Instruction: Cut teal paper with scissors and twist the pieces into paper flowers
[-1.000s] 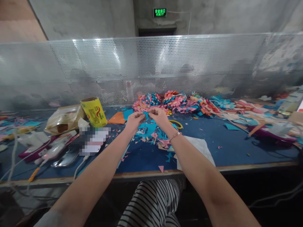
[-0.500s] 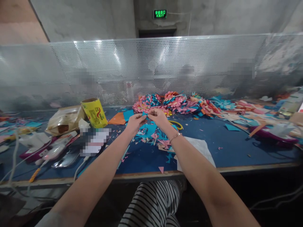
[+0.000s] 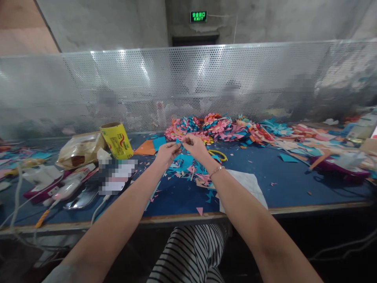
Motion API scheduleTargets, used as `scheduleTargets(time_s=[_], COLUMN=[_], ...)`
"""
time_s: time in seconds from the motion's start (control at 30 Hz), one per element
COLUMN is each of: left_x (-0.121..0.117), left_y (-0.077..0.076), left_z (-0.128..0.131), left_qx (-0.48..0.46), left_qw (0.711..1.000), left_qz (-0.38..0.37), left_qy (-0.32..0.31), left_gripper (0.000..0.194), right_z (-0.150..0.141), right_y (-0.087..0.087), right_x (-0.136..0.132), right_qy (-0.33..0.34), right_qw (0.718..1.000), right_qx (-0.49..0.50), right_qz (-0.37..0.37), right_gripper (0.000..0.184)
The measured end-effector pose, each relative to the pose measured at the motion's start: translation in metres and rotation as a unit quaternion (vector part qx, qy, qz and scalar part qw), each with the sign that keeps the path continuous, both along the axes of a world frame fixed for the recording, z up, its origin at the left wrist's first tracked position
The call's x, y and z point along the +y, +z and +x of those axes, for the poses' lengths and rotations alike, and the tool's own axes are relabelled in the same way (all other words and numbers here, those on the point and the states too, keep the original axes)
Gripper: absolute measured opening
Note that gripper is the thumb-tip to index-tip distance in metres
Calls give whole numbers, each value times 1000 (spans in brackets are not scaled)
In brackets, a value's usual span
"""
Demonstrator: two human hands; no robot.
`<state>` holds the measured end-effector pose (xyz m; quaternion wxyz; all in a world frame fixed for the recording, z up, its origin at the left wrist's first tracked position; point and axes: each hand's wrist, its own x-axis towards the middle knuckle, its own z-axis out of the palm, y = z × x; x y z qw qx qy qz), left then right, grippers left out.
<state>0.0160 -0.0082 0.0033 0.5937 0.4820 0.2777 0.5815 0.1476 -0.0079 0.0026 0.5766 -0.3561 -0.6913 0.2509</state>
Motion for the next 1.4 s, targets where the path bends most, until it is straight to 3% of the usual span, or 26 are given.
scheduleTargets(time_s=[0.77, 1.13, 1.4], left_x=[-6, -5, -3], left_y=[5, 6, 4], left_z=[1, 1, 0], left_qx=[-58, -87, -70], left_qw=[996, 992, 996], left_qz=[-70, -82, -33], left_qy=[-4, 33, 40], left_gripper=[14, 13, 17], right_z=[-5, -7, -10], right_y=[3, 1, 0], right_x=[-4, -4, -5], right_qy=[-52, -22, 3], right_qw=[998, 997, 986], right_qx=[-16, 49, 124], right_qz=[24, -47, -107], right_gripper=[8, 15, 21])
